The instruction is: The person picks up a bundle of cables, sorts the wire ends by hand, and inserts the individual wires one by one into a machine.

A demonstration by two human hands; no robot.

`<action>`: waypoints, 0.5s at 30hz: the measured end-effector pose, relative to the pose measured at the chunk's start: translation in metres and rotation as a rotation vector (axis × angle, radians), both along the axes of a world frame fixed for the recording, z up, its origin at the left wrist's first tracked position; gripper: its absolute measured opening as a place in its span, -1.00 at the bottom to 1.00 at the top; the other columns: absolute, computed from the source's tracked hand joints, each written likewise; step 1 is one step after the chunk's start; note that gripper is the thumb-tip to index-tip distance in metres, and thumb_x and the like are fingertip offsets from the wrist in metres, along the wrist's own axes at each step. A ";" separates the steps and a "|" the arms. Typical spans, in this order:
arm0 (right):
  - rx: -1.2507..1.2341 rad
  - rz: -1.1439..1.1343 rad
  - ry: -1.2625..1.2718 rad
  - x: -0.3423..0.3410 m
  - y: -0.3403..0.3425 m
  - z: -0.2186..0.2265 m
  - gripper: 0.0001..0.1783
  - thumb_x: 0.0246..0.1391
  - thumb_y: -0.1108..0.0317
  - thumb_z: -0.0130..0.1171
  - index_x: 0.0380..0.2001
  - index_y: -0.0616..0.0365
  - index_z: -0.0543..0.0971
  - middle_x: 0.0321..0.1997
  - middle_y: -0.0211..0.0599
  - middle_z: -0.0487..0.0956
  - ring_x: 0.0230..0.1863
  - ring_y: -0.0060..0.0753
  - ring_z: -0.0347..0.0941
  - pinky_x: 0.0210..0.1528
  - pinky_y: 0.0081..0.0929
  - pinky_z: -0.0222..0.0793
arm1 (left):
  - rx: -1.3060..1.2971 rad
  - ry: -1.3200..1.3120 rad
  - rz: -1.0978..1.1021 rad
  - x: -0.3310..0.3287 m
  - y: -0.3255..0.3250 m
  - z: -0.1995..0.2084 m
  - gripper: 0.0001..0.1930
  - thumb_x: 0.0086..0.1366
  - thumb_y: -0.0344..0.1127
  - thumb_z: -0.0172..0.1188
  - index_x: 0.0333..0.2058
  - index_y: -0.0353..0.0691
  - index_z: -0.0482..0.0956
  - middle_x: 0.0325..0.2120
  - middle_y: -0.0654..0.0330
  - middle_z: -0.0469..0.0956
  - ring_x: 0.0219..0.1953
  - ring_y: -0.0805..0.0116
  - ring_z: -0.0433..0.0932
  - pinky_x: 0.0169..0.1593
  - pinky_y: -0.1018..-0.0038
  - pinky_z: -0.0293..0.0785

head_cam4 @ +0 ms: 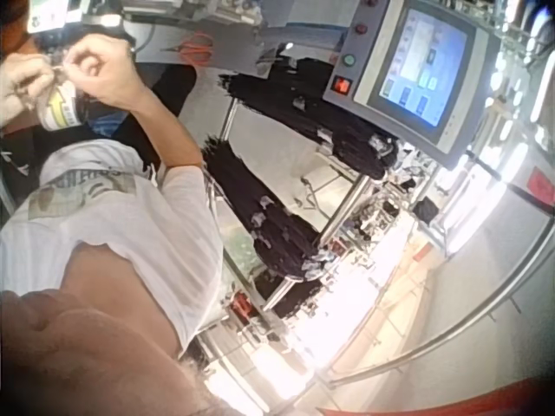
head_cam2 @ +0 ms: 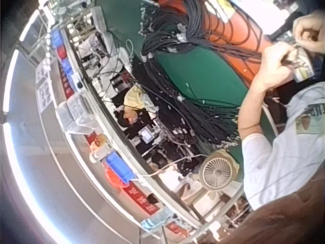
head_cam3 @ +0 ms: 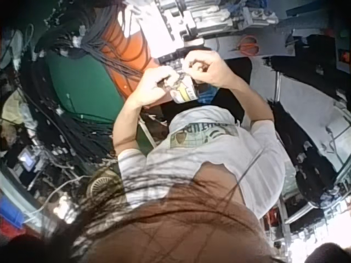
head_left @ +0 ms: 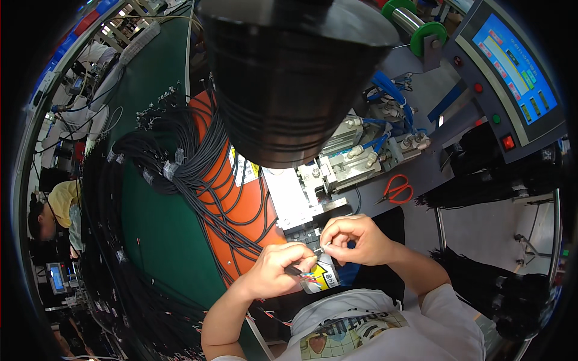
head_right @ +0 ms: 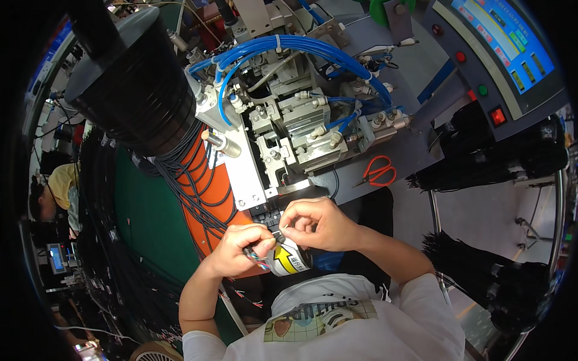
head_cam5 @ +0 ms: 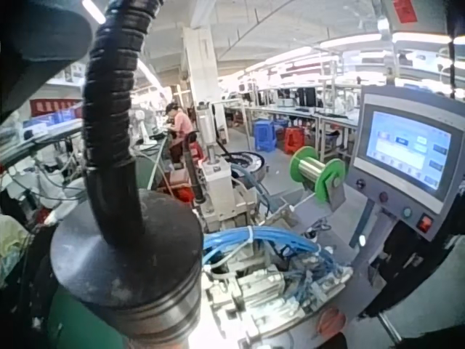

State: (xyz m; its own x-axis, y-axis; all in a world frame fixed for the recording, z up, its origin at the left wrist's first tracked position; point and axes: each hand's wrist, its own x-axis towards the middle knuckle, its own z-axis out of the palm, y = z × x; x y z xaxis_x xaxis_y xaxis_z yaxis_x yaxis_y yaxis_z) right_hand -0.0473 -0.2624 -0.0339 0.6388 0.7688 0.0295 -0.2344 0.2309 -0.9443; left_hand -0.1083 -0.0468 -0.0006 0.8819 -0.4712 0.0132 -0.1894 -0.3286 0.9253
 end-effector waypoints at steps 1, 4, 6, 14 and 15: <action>-0.139 -0.083 -0.233 0.001 0.000 0.000 -0.92 0.04 0.60 0.18 -0.35 0.33 0.54 -0.36 -0.31 0.52 -0.62 -0.69 0.41 -0.59 -0.72 0.32 | 0.107 -0.109 0.078 -0.003 -0.006 0.000 -0.91 0.15 -0.43 0.20 -0.41 -0.31 0.50 -0.54 0.15 0.50 -0.55 0.21 0.53 -0.45 0.41 0.43; -0.342 -0.275 -0.627 -0.003 0.007 -0.002 -0.89 -0.04 0.58 0.23 -0.39 0.28 0.53 -0.46 -0.37 0.50 -0.67 -0.68 0.38 -0.63 -0.68 0.28 | 0.451 -0.585 0.222 -0.010 -0.024 -0.010 -0.88 0.04 -0.47 0.27 -0.43 -0.28 0.51 -0.67 0.22 0.37 -0.69 0.29 0.42 -0.59 0.40 0.34; -0.441 -0.438 -0.891 -0.006 0.012 -0.004 -0.87 -0.13 0.56 0.25 -0.45 0.24 0.52 -0.51 -0.34 0.47 -0.71 -0.53 0.36 -0.65 -0.59 0.27 | 0.529 -0.657 0.249 -0.011 -0.028 -0.011 -0.86 0.02 -0.49 0.27 -0.41 -0.31 0.52 -0.68 0.21 0.39 -0.70 0.28 0.43 -0.61 0.42 0.34; -0.490 -0.466 -0.867 -0.008 0.013 -0.012 -0.89 -0.11 0.58 0.24 -0.46 0.27 0.51 -0.52 -0.32 0.48 -0.70 -0.51 0.39 -0.64 -0.54 0.30 | 0.566 -0.484 0.203 -0.011 -0.020 -0.005 -0.42 -0.24 -0.52 0.23 -0.08 -0.44 0.50 -0.32 0.08 0.45 -0.36 0.20 0.50 -0.32 0.37 0.49; -0.481 -0.468 -0.851 -0.008 0.014 -0.013 -0.89 -0.11 0.58 0.24 -0.46 0.27 0.51 -0.52 -0.31 0.48 -0.69 -0.51 0.39 -0.64 -0.55 0.30 | 0.564 -0.469 0.194 -0.012 -0.020 -0.005 -0.40 -0.26 -0.53 0.23 -0.08 -0.44 0.50 -0.32 0.07 0.45 -0.35 0.19 0.50 -0.32 0.37 0.49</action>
State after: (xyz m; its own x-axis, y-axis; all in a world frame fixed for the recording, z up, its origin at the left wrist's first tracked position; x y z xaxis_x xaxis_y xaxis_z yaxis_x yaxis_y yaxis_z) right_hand -0.0555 -0.2486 -0.0465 0.7843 0.5034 0.3625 0.5558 -0.3108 -0.7710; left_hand -0.1200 -0.0665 -0.0055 0.9110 -0.3545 0.2108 -0.4123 -0.7956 0.4438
